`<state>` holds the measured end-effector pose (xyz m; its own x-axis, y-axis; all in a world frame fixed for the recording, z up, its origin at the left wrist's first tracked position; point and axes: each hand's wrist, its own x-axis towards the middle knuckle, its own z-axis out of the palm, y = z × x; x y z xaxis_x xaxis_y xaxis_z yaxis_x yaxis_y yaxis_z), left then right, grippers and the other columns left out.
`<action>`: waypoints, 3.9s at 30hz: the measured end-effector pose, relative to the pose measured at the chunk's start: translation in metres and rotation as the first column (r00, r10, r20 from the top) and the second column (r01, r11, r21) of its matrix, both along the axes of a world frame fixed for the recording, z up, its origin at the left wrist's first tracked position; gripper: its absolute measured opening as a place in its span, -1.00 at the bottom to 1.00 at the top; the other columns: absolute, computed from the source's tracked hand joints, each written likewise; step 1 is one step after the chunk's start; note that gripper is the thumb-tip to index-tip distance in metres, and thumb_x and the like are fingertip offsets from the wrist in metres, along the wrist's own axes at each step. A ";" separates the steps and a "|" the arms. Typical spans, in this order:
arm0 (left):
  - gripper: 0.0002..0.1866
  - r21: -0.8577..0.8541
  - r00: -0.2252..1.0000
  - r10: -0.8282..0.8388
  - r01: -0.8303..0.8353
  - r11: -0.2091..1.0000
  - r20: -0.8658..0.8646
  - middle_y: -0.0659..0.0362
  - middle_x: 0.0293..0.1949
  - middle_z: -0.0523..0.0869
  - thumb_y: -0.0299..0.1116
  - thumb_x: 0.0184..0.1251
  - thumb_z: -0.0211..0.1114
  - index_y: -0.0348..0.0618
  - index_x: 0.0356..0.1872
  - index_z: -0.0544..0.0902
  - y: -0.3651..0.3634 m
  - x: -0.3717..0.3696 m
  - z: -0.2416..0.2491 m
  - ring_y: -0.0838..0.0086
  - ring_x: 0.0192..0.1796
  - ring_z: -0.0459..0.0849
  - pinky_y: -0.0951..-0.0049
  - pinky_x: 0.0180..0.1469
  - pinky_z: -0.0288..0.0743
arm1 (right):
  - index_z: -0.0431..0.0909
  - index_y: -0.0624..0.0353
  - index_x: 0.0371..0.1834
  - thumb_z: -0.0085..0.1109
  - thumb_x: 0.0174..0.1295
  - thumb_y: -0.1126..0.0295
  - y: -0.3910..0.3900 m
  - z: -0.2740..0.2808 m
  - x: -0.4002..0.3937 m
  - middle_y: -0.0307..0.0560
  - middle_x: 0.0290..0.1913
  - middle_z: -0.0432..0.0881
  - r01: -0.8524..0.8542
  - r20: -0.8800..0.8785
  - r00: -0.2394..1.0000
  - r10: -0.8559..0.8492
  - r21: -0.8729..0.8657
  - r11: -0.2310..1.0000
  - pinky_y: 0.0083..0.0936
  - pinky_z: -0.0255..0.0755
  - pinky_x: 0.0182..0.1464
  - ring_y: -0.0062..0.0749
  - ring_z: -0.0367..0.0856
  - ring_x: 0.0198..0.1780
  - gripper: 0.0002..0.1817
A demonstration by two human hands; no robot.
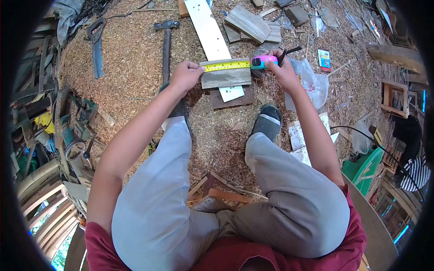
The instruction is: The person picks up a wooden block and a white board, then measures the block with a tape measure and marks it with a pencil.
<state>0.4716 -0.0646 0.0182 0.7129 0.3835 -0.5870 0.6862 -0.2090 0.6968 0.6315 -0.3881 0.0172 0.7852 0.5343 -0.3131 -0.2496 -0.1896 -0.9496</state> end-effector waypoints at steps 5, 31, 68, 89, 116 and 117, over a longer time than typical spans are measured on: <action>-0.70 -0.010 0.999 -0.014 0.013 1.000 -0.036 0.19 -0.22 0.84 -0.22 0.52 0.54 -0.29 -0.02 0.79 0.001 0.002 0.004 0.55 -0.29 0.73 0.43 -0.20 0.64 | 0.48 0.18 0.20 0.50 0.39 0.32 -0.002 -0.006 -0.001 -0.21 -0.04 0.63 -0.022 0.061 0.998 0.023 -0.024 0.999 -0.49 0.56 -0.03 -0.55 0.59 -0.13 -0.55; -0.78 -0.194 0.992 -0.070 0.048 0.980 -0.106 0.31 -0.35 0.69 -0.22 0.64 0.43 -0.19 -0.08 0.74 0.000 -0.037 0.009 0.62 -0.33 0.58 0.49 -0.26 0.45 | 0.55 0.21 0.12 0.41 0.35 0.33 -0.033 0.010 -0.019 -0.24 -0.06 0.65 0.019 0.098 0.995 -0.007 -0.118 0.993 -0.49 0.49 0.02 -0.57 0.55 -0.10 -0.63; -0.74 -0.171 0.997 -0.040 0.029 0.985 -0.062 0.28 -0.35 0.74 -0.24 0.57 0.52 -0.25 -0.10 0.74 -0.019 -0.024 0.004 0.62 -0.36 0.63 0.52 -0.27 0.55 | 0.50 0.16 0.15 0.34 0.45 0.29 -0.029 0.015 -0.038 -0.11 0.19 0.68 -0.065 0.025 0.997 0.067 -0.099 0.993 -0.42 0.55 0.18 -0.47 0.60 0.10 -0.67; -0.67 -0.228 0.992 -0.058 0.031 0.973 -0.113 0.19 -0.18 0.75 -0.23 0.67 0.41 -0.29 0.15 0.62 -0.014 -0.048 0.013 0.57 -0.23 0.72 0.50 -0.14 0.60 | 0.50 0.18 0.14 0.46 0.36 0.40 -0.014 0.017 -0.035 -0.10 0.12 0.69 -0.101 -0.025 0.995 0.099 -0.055 0.993 -0.41 0.54 0.20 -0.47 0.60 0.08 -0.61; -0.72 -0.127 0.996 0.059 -0.068 0.990 -0.068 0.24 -0.28 0.76 -0.24 0.55 0.53 -0.26 -0.01 0.74 -0.006 -0.023 0.003 0.59 -0.31 0.65 0.48 -0.25 0.53 | 0.53 0.18 0.13 0.50 0.37 0.23 0.002 0.001 -0.010 -0.24 -0.08 0.62 -0.092 0.137 0.985 0.107 -0.113 0.989 -0.48 0.49 0.07 -0.57 0.52 -0.06 -0.57; -0.72 -0.110 0.996 0.054 -0.062 0.992 -0.077 0.24 -0.30 0.76 -0.24 0.54 0.54 -0.27 -0.03 0.75 -0.006 -0.022 0.002 0.59 -0.32 0.64 0.47 -0.26 0.52 | 0.52 0.18 0.13 0.50 0.37 0.23 0.003 0.002 -0.010 -0.25 -0.08 0.61 -0.100 0.141 0.983 0.115 -0.108 0.989 -0.49 0.48 0.07 -0.57 0.52 -0.06 -0.57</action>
